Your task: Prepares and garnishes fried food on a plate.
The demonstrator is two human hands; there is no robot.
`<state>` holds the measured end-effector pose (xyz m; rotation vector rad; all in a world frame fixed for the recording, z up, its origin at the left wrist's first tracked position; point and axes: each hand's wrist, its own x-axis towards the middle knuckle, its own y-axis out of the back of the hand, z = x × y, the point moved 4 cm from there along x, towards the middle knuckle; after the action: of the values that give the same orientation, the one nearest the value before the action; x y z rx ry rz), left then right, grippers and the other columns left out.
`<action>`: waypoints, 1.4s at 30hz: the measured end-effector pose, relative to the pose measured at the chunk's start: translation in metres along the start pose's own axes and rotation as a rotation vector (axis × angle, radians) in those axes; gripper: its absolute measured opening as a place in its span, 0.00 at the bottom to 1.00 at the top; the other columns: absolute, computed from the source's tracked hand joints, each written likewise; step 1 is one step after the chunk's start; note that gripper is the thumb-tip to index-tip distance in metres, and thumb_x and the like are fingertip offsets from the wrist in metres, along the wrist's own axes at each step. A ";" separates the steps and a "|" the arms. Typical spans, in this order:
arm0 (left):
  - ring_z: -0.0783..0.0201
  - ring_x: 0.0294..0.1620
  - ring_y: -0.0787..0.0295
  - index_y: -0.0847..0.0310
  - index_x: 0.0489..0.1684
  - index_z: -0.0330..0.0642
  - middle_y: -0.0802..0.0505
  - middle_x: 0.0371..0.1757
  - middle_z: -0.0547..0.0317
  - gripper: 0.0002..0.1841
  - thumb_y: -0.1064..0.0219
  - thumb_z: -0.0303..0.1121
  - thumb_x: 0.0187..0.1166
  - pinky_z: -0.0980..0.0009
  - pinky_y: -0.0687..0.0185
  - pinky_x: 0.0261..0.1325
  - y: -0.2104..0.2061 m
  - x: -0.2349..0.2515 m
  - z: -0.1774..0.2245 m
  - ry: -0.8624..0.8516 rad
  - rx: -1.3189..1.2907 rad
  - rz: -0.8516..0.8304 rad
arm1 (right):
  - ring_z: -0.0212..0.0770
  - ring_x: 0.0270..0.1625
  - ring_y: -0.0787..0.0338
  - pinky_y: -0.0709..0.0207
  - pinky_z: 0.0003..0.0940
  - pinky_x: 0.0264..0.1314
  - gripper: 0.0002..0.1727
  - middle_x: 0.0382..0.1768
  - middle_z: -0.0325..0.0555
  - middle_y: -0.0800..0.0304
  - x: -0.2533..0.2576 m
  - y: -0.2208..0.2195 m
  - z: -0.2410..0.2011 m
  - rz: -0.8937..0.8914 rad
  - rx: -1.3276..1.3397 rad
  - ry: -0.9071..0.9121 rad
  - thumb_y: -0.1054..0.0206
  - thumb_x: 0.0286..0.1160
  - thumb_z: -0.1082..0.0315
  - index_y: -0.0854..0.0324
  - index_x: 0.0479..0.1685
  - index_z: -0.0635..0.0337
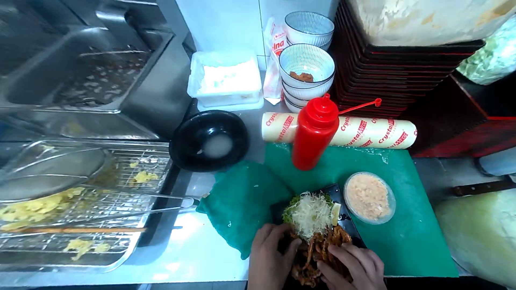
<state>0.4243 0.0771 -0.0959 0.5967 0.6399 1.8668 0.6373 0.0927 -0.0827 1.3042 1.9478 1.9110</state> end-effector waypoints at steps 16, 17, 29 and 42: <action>0.54 0.46 0.05 0.09 0.53 0.40 0.02 0.43 0.55 0.16 0.22 0.34 0.69 0.51 0.10 0.54 0.003 0.011 0.017 0.043 -0.086 -0.344 | 0.40 0.71 0.23 0.39 0.42 0.76 0.10 0.63 0.33 0.13 -0.005 -0.001 -0.011 0.005 0.041 -0.158 0.33 0.76 0.52 0.13 0.52 0.32; 0.53 0.46 0.04 0.11 0.55 0.39 0.02 0.43 0.56 0.17 0.21 0.34 0.69 0.50 0.10 0.54 0.003 0.011 0.017 0.040 -0.072 -0.371 | 0.39 0.72 0.24 0.40 0.41 0.78 0.11 0.64 0.33 0.14 -0.007 0.000 -0.012 -0.009 0.027 -0.189 0.34 0.77 0.50 0.14 0.54 0.32; 0.47 0.47 0.08 0.09 0.41 0.45 0.06 0.44 0.48 0.15 0.22 0.47 0.71 0.50 0.13 0.47 0.005 -0.007 0.011 -0.673 0.024 -0.581 | 0.36 0.65 0.18 0.28 0.38 0.73 0.11 0.55 0.34 0.13 -0.061 0.015 -0.008 0.130 0.008 -0.619 0.30 0.77 0.48 0.14 0.53 0.35; 0.72 0.38 0.10 0.08 0.37 0.34 0.07 0.41 0.52 0.06 0.24 0.27 0.68 0.76 0.11 0.43 0.021 0.007 -0.002 -0.159 -0.497 -0.723 | 0.35 0.61 0.17 0.28 0.38 0.68 0.13 0.52 0.32 0.13 -0.050 -0.008 -0.034 0.235 -0.143 -0.677 0.32 0.79 0.43 0.15 0.54 0.33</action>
<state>0.4071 0.0763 -0.0827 0.1435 0.2150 1.2071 0.6435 0.0372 -0.1060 1.8770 1.3453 1.3743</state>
